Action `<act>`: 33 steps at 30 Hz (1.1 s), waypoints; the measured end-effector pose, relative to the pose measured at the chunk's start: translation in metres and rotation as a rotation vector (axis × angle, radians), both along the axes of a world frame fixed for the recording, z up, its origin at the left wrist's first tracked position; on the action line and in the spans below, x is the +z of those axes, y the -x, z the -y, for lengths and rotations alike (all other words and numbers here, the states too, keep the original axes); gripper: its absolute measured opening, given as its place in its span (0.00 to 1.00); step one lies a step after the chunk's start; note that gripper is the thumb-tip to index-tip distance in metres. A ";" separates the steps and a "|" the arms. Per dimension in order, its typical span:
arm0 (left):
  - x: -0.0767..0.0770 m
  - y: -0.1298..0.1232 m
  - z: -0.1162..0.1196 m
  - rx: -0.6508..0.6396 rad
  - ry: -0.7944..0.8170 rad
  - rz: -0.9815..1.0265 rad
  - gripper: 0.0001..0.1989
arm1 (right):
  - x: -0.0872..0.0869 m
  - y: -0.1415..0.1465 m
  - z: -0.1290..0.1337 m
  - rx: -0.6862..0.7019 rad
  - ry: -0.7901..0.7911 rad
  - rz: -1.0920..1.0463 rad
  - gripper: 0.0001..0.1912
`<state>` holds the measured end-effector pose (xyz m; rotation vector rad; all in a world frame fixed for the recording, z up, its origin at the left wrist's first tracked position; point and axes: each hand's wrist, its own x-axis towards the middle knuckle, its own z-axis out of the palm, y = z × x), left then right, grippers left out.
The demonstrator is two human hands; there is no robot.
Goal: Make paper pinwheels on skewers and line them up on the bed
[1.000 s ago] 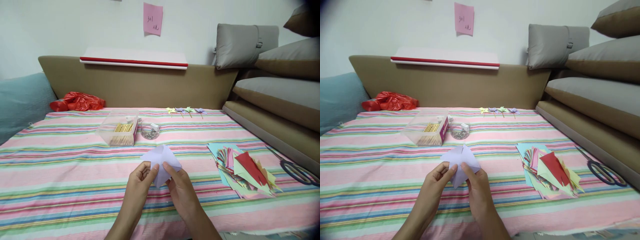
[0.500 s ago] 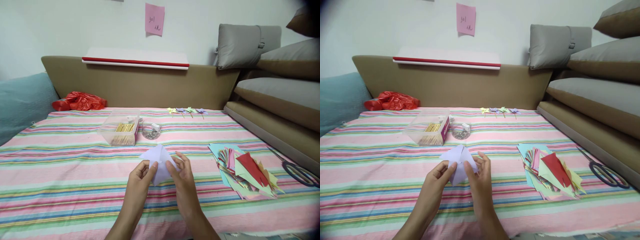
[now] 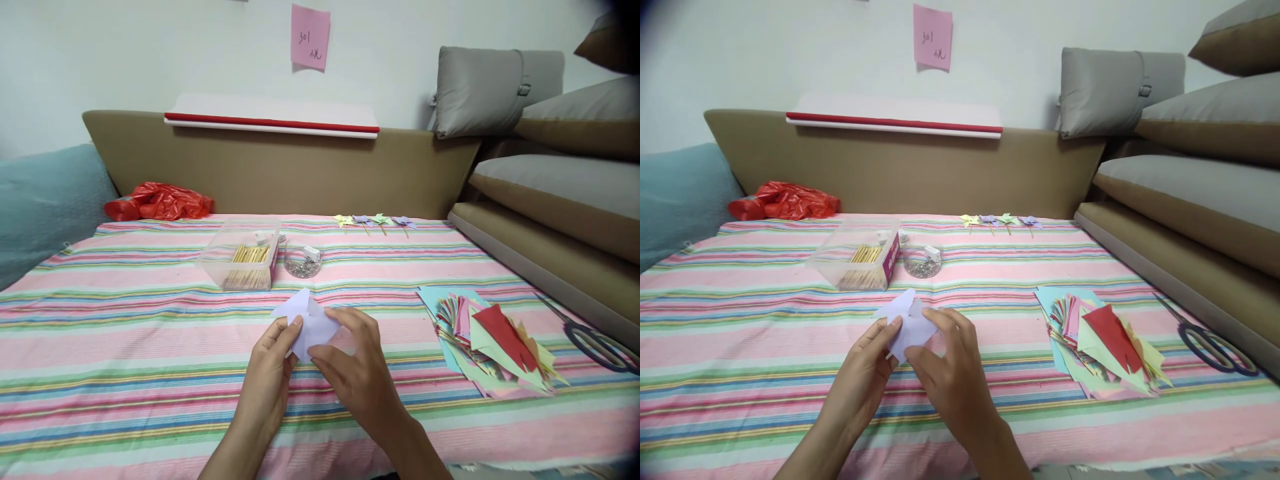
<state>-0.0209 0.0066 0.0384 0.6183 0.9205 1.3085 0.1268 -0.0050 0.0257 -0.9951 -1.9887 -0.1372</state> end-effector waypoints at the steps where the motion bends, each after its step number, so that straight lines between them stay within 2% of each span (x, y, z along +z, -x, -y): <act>1: 0.001 0.000 0.000 0.002 -0.002 0.004 0.10 | 0.000 0.000 0.000 0.019 0.016 -0.019 0.09; 5: 0.004 -0.002 0.002 0.017 -0.039 -0.007 0.11 | 0.000 0.002 0.002 0.039 0.135 -0.188 0.08; 11: 0.001 -0.002 0.004 0.018 -0.171 -0.228 0.10 | 0.001 0.008 0.003 0.010 0.421 -0.525 0.05; 14: 0.000 -0.004 0.005 -0.013 -0.203 -0.289 0.09 | 0.001 0.007 0.001 -0.025 0.510 -0.640 0.06; 24: 0.002 -0.005 0.007 -0.062 -0.214 -0.370 0.09 | 0.003 0.005 -0.002 -0.089 0.586 -0.741 0.08; 33: -0.001 -0.006 0.007 -0.053 -0.237 -0.386 0.07 | 0.002 0.008 -0.002 -0.080 0.548 -0.765 0.05</act>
